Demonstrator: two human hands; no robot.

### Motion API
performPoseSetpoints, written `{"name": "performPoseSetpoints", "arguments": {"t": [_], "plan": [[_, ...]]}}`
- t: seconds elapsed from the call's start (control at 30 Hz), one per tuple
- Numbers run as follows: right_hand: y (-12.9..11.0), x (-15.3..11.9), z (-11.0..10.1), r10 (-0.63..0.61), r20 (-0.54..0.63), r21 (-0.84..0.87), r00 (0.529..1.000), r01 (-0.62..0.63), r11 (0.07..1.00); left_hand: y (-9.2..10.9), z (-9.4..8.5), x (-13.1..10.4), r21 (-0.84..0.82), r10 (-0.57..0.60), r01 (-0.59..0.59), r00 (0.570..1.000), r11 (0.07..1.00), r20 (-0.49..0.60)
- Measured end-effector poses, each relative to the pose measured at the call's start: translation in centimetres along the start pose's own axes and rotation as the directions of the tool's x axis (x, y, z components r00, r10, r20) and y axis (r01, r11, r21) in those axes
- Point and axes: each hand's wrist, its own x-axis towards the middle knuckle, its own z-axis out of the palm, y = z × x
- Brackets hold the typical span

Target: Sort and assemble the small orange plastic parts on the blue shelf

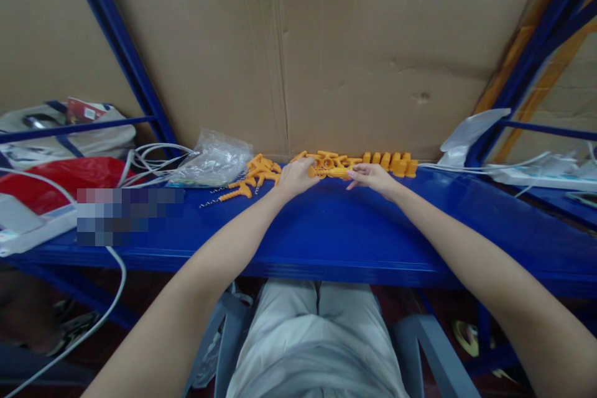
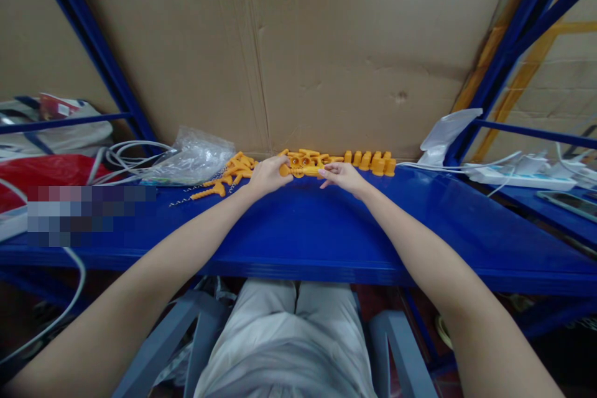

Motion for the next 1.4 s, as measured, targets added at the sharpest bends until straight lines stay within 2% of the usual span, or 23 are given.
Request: {"name": "performPoseSetpoints", "arguments": {"t": [0.23,0.57,0.77,0.97,1.1,1.2,1.4], "plan": [[-2.1,-1.1,0.7,0.092,-0.011,0.041,0.996,-0.092,0.995,0.3,-0.1,0.0,-0.024,0.006,-0.006,1.000,1.000,0.002],[-2.2,-1.1,1.2,0.240,-0.007,0.053,0.971,-0.239,0.970,0.8,-0.6,-0.3,-0.012,0.028,-0.027,0.999,1.000,0.020],[-2.2,-1.1,1.3,0.310,0.058,0.075,0.949,-0.314,0.946,0.6,-0.6,-0.2,-0.003,0.041,-0.041,0.999,0.999,0.011],[-2.2,-0.8,1.1,0.349,0.023,0.076,0.937,-0.349,0.934,0.8,-0.5,-0.1,-0.015,0.023,-0.022,0.999,1.000,0.031],[-2.4,-1.0,1.1,0.230,0.029,0.166,0.973,-0.231,0.959,0.3,-0.3,0.1,-0.018,0.000,0.000,1.000,1.000,0.021],[-2.5,-1.1,1.4,0.143,0.023,0.169,0.989,-0.145,0.975,-0.2,-0.1,0.3,-0.023,-0.001,0.002,1.000,1.000,0.014],[-3.1,0.6,1.8,0.061,-0.111,0.143,0.992,-0.044,0.989,-1.4,-0.3,0.6,-0.066,-0.026,0.024,0.999,0.998,-0.031]]}}
